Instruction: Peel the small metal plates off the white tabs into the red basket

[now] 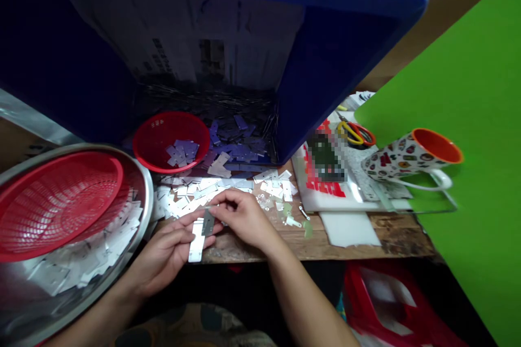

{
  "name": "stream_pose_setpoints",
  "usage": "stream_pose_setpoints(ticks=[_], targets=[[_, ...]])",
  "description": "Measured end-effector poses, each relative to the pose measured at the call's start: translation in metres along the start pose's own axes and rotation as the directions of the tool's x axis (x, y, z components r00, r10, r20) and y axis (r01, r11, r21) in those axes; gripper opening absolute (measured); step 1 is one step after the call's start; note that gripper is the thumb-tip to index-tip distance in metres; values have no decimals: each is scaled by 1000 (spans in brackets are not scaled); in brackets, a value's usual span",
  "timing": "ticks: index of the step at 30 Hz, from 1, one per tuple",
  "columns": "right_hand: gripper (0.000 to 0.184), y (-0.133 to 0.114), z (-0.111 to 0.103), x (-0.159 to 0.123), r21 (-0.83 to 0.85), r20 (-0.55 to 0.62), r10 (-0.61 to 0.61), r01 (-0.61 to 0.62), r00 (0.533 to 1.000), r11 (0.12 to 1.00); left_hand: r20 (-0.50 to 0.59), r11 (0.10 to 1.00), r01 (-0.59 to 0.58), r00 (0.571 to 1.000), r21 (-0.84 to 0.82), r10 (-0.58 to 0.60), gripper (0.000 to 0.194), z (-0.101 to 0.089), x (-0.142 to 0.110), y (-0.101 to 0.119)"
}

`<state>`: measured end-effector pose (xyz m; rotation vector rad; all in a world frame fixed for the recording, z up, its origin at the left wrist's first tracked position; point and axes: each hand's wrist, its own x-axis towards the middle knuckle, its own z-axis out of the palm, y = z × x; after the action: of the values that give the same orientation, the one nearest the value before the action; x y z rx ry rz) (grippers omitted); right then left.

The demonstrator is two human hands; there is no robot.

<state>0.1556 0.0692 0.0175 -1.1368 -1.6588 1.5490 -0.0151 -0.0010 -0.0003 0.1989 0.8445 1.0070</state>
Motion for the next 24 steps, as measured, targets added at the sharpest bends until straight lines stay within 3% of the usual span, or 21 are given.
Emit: stream_pose_setpoints(ticks=[3,7,10,14,17,21,24], targets=[[9,-1,-7,-16,117,-50,-31,37,998,992,-26,999,-33,999,-4,32,42,1,0,0],[9,11,-7,-36,-63,-154,-220,212,963,975,-48,998,-65,997,-24,64,44,5,-1,1],[13,22,-3,-44,-197,-169,-346,312,923,929,-57,997,-72,996,-3,71,43,8,-1,2],[15,26,-1,-47,-240,-176,-399,354,900,904,-79,997,-81,993,19,82,44,9,0,2],[14,18,4,-37,-225,-207,-387,342,898,912,-101,996,-86,991,22,88,42,8,1,0],[16,-4,19,6,-63,-283,-334,330,899,942,-84,994,-105,991,-4,104,41,9,2,-3],[48,-19,28,34,48,-210,-342,359,916,932,-70,991,-129,990,-34,126,44,10,0,-4]])
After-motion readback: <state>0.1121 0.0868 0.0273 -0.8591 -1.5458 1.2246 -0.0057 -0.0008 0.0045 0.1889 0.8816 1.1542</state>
